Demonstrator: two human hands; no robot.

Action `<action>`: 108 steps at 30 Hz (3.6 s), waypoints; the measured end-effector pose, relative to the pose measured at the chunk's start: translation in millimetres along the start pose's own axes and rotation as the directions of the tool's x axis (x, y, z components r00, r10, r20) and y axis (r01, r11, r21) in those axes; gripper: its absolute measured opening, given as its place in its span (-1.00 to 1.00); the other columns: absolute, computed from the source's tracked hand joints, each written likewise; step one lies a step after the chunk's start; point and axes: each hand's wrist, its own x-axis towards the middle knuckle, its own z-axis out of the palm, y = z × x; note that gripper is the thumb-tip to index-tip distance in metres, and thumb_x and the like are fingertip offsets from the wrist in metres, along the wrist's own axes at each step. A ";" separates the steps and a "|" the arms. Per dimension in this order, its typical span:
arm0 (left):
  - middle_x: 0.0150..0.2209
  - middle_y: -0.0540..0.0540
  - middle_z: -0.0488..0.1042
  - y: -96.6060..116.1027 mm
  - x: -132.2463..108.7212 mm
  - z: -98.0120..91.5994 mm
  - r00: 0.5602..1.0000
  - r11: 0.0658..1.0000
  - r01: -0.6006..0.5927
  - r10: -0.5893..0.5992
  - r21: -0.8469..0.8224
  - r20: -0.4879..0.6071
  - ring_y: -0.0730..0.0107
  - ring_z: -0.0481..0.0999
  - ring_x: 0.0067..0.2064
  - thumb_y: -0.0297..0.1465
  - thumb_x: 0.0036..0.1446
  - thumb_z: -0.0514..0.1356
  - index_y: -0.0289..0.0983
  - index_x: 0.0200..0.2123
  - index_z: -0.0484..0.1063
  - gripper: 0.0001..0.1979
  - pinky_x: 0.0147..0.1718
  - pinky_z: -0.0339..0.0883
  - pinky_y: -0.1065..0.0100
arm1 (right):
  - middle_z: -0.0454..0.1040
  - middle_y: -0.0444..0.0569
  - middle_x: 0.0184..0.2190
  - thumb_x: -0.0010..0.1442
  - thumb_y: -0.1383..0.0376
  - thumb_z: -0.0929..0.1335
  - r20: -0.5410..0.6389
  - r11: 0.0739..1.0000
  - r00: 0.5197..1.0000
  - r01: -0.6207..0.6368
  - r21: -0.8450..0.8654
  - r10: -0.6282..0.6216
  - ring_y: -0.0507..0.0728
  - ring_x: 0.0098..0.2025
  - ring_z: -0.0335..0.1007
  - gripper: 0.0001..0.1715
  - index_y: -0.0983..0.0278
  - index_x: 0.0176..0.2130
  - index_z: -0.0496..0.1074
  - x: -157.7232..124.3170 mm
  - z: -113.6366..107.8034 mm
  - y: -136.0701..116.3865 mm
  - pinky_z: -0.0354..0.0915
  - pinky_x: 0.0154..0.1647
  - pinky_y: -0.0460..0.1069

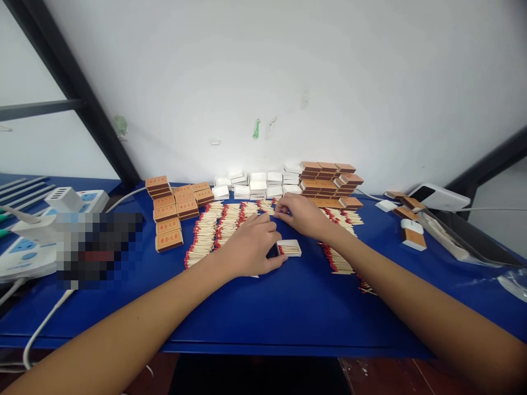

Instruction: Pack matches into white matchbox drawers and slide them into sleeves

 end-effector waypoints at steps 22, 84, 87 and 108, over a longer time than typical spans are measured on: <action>-0.23 -0.20 0.58 -13.4 2.5 -9.4 0.995 0.990 0.102 -0.103 0.093 0.003 -0.02 0.50 0.00 -0.16 0.39 0.34 -0.33 -0.17 0.66 -0.68 0.16 0.39 -0.06 | 0.51 0.06 -0.11 0.44 0.37 0.39 0.093 0.996 0.992 0.088 0.027 -0.090 0.21 -0.08 0.45 -0.94 0.24 -0.15 0.50 -8.6 -3.8 7.4 0.28 -0.09 0.03; -0.21 -0.19 0.55 -14.8 3.0 -7.6 0.997 0.991 0.079 -0.076 0.109 -0.034 -0.02 0.47 0.01 -0.16 0.36 0.37 -0.31 -0.09 0.69 -0.68 0.08 0.37 0.01 | 0.53 0.08 -0.17 0.46 0.33 0.37 0.020 1.000 1.000 0.014 0.017 -0.014 0.24 -0.08 0.45 -0.87 0.25 -0.20 0.50 -11.8 6.8 3.8 0.29 -0.06 0.07; -0.23 -0.19 0.55 -16.3 3.0 -6.8 0.996 0.989 0.082 -0.077 0.120 -0.045 -0.01 0.48 0.00 -0.16 0.36 0.37 -0.30 -0.11 0.68 -0.69 0.07 0.36 0.01 | 0.53 0.09 -0.16 0.47 0.32 0.37 0.028 1.000 1.000 0.013 -0.002 -0.013 0.25 -0.06 0.45 -0.87 0.24 -0.20 0.49 -15.8 0.1 8.3 0.29 -0.06 0.07; -0.25 -0.17 0.56 -14.4 1.6 -3.1 0.996 0.996 0.054 -0.048 0.075 -0.075 -0.01 0.47 -0.01 -0.16 0.36 0.38 -0.30 -0.13 0.68 -0.71 0.05 0.36 0.03 | 0.59 0.10 -0.26 0.36 0.19 0.40 -0.176 0.994 0.978 -0.106 0.040 0.111 0.26 -0.21 0.47 -0.80 0.24 -0.24 0.59 -33.4 -23.4 63.0 0.28 -0.21 0.12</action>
